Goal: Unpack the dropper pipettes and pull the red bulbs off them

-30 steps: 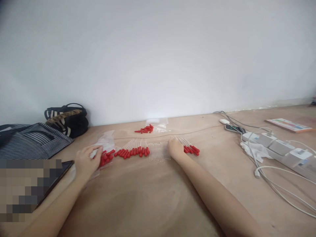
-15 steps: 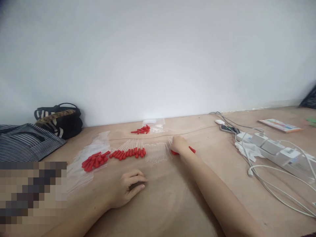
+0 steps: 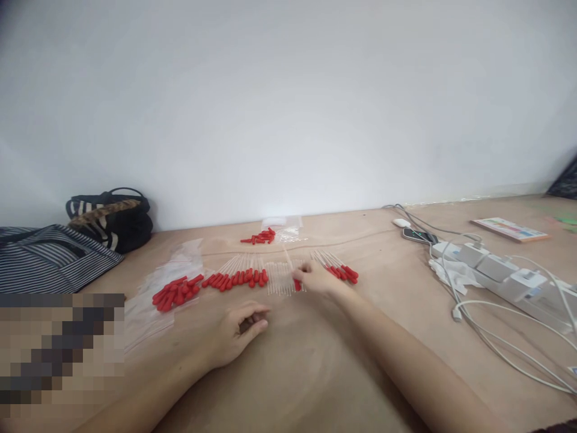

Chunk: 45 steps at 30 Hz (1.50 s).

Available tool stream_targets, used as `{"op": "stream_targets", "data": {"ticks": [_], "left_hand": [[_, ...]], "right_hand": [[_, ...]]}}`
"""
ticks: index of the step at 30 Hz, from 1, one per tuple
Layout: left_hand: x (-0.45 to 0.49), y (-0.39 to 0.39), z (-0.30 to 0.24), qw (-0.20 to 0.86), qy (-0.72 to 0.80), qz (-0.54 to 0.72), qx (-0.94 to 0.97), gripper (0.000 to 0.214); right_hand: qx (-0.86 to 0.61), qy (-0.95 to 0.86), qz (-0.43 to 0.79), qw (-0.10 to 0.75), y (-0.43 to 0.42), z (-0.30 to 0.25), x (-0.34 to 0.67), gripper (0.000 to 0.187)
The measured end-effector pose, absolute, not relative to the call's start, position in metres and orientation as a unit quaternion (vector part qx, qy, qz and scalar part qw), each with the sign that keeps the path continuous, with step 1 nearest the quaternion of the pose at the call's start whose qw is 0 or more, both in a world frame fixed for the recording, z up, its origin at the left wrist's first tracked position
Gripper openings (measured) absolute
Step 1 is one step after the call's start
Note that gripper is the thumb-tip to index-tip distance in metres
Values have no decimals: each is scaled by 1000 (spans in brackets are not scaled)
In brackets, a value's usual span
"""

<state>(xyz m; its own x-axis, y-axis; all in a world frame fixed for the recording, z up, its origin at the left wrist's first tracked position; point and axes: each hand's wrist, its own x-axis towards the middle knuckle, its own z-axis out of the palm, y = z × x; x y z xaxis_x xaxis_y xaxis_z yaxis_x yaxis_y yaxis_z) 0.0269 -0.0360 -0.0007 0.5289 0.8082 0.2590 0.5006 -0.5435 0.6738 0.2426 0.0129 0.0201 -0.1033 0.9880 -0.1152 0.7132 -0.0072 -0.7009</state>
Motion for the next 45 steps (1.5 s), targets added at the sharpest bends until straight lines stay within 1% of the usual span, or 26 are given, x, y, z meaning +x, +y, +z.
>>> {"op": "stream_targets", "data": {"ticks": [1,3,5,7,9,11,12,13,15,17,19,21,23,25,28,33,41,45], "left_hand": [[30,-35,-3,287,406,301,813,27],[37,-34,-8,327,405,333,786,33],[41,-34,-13,355,391,355,771,30],[41,-33,-17,346,400,363,767,26],[37,-32,-17,301,430,362,770,24],[31,-31,-15,246,448,352,785,21],[28,-31,-13,220,447,346,795,19],[26,-30,-12,198,442,339,806,18],[25,-30,-12,165,422,322,831,18],[27,-30,-13,136,395,309,854,20],[29,-31,-16,106,371,298,873,21],[30,-31,-18,79,356,295,883,21],[31,-32,-19,69,350,296,886,20],[30,-32,-18,77,351,293,886,20],[30,-31,-16,116,362,286,880,20],[30,-31,-10,172,382,279,864,21],[30,-33,-7,190,383,279,860,25],[24,-31,-4,204,420,284,838,25]], "right_hand": [[-576,-665,387,275,6,14,234,31],[-482,-635,494,348,-7,1,215,31],[-432,-600,544,397,-17,-10,198,32],[-418,-586,546,428,-24,-17,189,34],[-455,-593,463,476,-27,-19,191,34],[-503,-619,295,526,-29,-18,204,37],[-511,-643,198,535,-29,-17,212,40],[-497,-685,111,521,-30,-16,220,39],[-427,-783,-21,452,-30,-16,233,30],[-346,-848,-94,389,-31,-19,236,22],[-304,-869,-128,370,-32,-23,233,16],[-296,-871,-137,368,-32,-25,227,15],[-299,-873,-133,361,-33,-26,223,20],[-296,-880,-124,349,-33,-24,222,24],[-287,-886,-122,344,-34,-22,224,29],[-276,-887,-119,351,-34,-20,225,29],[-269,-882,-132,364,-35,-20,221,27],[-292,-875,-115,369,-35,-22,232,27]]}}
